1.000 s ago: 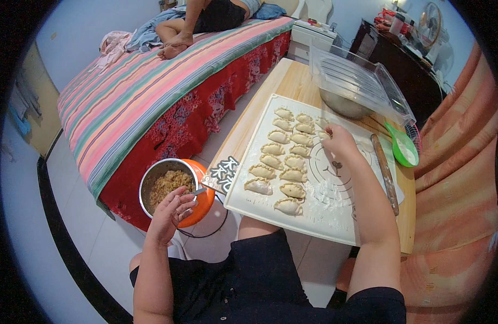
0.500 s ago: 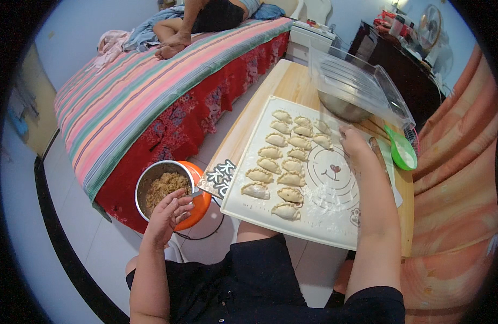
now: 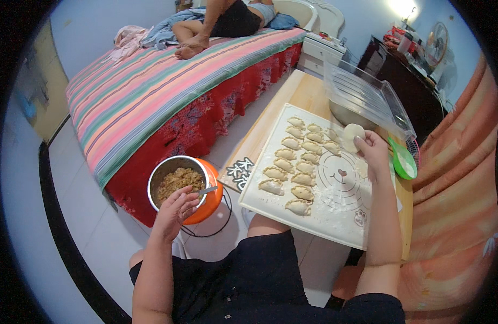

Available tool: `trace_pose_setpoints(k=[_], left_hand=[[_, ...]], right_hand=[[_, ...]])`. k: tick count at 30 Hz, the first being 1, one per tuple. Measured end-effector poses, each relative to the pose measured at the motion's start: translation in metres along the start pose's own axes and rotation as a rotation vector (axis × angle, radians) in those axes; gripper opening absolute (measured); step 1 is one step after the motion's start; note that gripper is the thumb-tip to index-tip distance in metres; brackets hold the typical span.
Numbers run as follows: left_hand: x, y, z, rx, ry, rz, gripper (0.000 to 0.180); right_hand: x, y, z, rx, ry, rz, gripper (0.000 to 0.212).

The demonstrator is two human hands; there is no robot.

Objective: The person is making dumplings by hand. They scoop a meat filling from a bowl onto a round dough wrapper, fold the wrapper over the filling, and pinch the edges to seal it. The finished dumplings are placed in rows on a white tray.

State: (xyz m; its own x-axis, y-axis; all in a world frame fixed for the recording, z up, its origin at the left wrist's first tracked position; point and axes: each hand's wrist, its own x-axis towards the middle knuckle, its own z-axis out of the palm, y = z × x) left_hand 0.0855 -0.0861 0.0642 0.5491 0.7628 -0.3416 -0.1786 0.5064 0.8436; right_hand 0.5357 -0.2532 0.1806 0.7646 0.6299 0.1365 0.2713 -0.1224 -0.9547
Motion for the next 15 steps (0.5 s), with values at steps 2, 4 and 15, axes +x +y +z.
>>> trace_pose_setpoints(k=[2, 4, 15], left_hand=[[-0.007, 0.003, 0.001, -0.007, 0.030, 0.012, 0.046], [-0.010, 0.002, 0.011, -0.045, -0.027, 0.006, 0.045], [-0.008, -0.011, -0.013, -0.324, 0.041, 0.152, 0.035]], right_hand=[[-0.042, -0.015, 0.049, 0.185, -0.155, 0.030, 0.016], [-0.093, -0.029, 0.109, 0.394, -0.263, 0.028, 0.017], [-0.183, 0.026, 0.336, 0.535, -0.678, 0.306, 0.024]])
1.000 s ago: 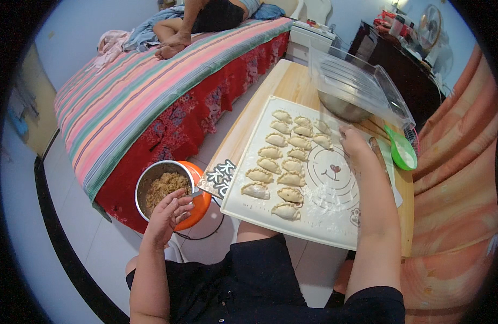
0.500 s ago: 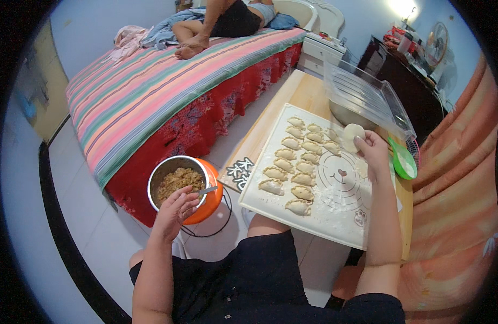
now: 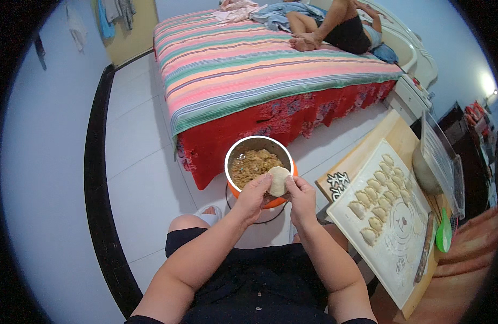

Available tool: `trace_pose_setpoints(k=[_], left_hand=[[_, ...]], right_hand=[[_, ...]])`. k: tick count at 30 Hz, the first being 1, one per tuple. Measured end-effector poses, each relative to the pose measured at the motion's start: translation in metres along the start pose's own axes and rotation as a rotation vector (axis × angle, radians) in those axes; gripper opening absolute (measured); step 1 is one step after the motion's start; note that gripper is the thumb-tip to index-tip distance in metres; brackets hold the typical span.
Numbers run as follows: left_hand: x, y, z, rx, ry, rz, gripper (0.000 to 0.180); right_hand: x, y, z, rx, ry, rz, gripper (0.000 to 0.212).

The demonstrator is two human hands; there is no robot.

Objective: The person is making dumplings by hand. They scoop a meat filling from a bowl onto a round dough wrapper, fold the wrapper over the filling, and pinch the edges to seal it. The finished dumplings are placed in rows on a white tray.

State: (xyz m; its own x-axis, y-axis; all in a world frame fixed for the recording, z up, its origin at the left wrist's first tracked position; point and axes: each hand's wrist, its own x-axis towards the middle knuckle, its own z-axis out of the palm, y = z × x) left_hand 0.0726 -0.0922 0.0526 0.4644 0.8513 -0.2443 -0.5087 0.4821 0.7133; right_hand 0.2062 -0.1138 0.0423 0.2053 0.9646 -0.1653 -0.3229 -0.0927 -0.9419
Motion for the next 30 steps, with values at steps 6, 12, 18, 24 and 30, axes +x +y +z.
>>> trace_pose_setpoints(k=[6, 12, 18, 24, 30], left_hand=[[0.018, 0.005, -0.021, 0.218, 0.148, -0.061, 0.032], [0.038, -0.011, -0.037, 0.327, 0.156, -0.004, 0.031], [0.048, -0.007, -0.050, 0.383, 0.137, 0.005, 0.033], [0.057, -0.015, -0.064, 0.370, 0.201, 0.006, 0.033], [0.050, -0.001, -0.055, 0.263, 0.112, -0.157, 0.037]], right_hand=[[0.018, 0.010, 0.008, -0.010, -0.019, 0.108, 0.024], [0.045, 0.037, -0.004, -0.177, -0.005, 0.022, 0.034], [0.043, 0.020, 0.005, -0.608, -0.035, -0.084, 0.034], [0.039, 0.020, 0.007, -0.156, -0.210, 0.118, 0.031], [0.042, 0.008, 0.005, -0.221, -0.162, 0.142, 0.038]])
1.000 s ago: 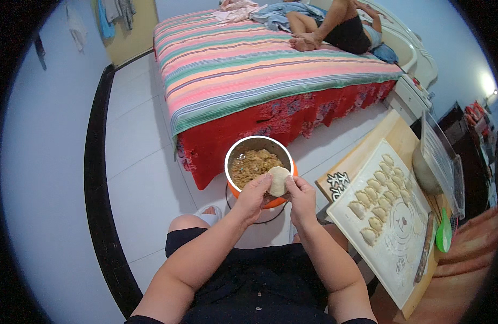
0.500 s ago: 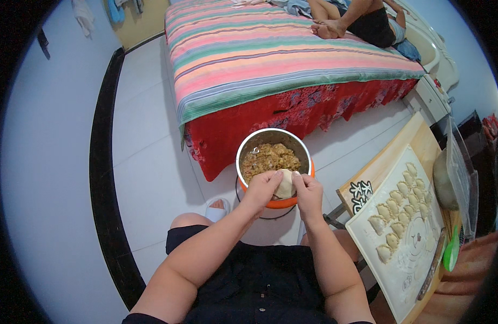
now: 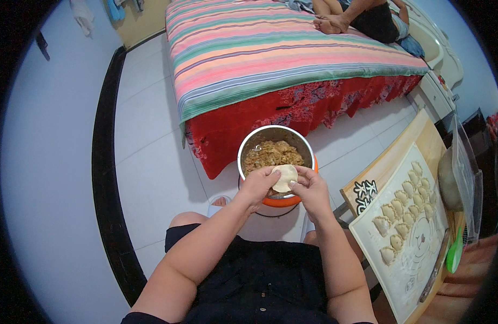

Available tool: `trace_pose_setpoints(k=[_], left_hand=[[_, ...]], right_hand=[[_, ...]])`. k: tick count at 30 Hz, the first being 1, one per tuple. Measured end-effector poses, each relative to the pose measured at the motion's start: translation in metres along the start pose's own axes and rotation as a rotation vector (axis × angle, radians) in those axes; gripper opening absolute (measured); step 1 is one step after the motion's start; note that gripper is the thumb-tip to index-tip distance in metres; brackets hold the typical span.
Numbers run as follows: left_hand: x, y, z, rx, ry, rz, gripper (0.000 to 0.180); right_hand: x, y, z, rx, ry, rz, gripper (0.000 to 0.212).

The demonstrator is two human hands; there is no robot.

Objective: The person is making dumplings by hand. They scoop a meat filling from a bowl onto a round dough wrapper, fold the wrapper over the filling, and pinch the edges to seal it. The finished dumplings are placed in rows on a white tray.

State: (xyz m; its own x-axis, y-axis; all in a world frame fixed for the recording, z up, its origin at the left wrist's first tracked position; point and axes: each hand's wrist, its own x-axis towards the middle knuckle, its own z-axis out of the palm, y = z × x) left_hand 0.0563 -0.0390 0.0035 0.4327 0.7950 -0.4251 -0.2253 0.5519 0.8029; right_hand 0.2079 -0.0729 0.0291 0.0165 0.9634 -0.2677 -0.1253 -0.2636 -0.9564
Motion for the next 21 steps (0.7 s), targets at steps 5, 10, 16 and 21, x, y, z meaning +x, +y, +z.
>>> trace_pose_setpoints(k=[5, 10, 16, 21], left_hand=[[0.001, -0.009, 0.003, -0.151, 0.055, 0.013, 0.046], [-0.002, -0.010, 0.010, -0.445, -0.131, 0.046, 0.041], [0.003, -0.005, -0.001, -0.522, -0.162, 0.100, 0.034], [0.009, -0.001, -0.010, -0.313, 0.141, 0.150, 0.030]], right_hand=[[-0.002, 0.009, 0.001, -0.715, 0.131, -0.510, 0.035], [-0.013, 0.008, 0.011, -1.011, 0.055, -0.779, 0.029], [-0.019, 0.000, 0.013, -0.850, 0.100, -0.871, 0.031], [-0.006, 0.009, -0.012, -1.057, 0.271, -0.747, 0.036]])
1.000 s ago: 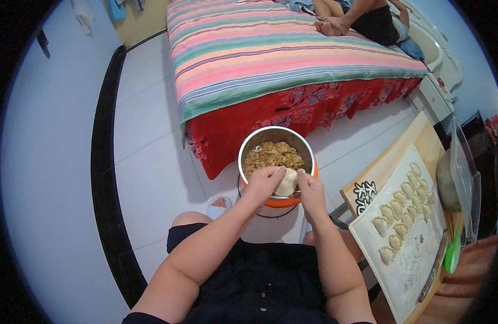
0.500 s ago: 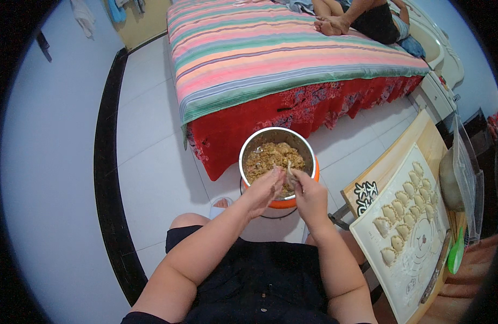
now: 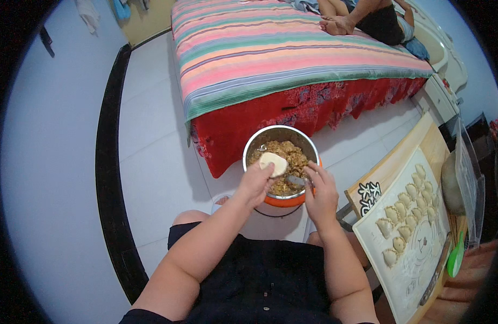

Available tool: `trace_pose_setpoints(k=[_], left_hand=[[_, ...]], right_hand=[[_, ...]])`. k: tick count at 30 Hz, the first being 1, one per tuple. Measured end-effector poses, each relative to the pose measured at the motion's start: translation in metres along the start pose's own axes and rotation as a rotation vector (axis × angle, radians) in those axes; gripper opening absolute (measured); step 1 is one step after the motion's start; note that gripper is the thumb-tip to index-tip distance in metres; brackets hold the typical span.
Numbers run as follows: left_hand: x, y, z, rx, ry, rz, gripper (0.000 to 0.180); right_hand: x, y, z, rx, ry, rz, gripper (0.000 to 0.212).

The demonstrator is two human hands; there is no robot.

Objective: The person is making dumplings by hand. They scoop a meat filling from a bowl onto a round dough wrapper, fold the wrapper over the filling, and pinch the edges to seal it. The finished dumplings are placed in rows on a white tray.

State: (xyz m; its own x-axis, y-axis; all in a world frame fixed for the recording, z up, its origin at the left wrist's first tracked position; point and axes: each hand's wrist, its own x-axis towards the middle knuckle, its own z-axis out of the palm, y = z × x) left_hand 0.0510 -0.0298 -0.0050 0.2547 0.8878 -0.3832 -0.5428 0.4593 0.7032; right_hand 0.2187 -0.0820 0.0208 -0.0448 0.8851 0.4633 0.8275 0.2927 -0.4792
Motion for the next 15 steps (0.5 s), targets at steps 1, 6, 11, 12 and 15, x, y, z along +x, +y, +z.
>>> trace_pose_setpoints(k=[1, 6, 11, 12, 15], left_hand=[[0.003, 0.005, -0.008, 0.006, 0.025, 0.014, 0.030], [0.004, 0.029, -0.022, -0.115, -0.020, 0.058, 0.028], [-0.002, 0.036, -0.020, -0.102, 0.011, 0.032, 0.029], [-0.002, 0.036, -0.021, -0.100, 0.019, 0.029, 0.029], [-0.002, 0.035, -0.021, -0.091, 0.030, 0.020, 0.029]], right_hand=[[0.000, 0.005, 0.000, -0.118, -0.047, 0.028, 0.039], [-0.011, 0.032, -0.006, -0.187, -0.499, 0.382, 0.058], [-0.017, 0.048, 0.008, -0.126, -0.452, 0.198, 0.034], [-0.015, 0.043, 0.009, -0.066, -0.429, 0.145, 0.030], [-0.007, 0.026, 0.010, 0.094, -0.437, 0.093, 0.027]])
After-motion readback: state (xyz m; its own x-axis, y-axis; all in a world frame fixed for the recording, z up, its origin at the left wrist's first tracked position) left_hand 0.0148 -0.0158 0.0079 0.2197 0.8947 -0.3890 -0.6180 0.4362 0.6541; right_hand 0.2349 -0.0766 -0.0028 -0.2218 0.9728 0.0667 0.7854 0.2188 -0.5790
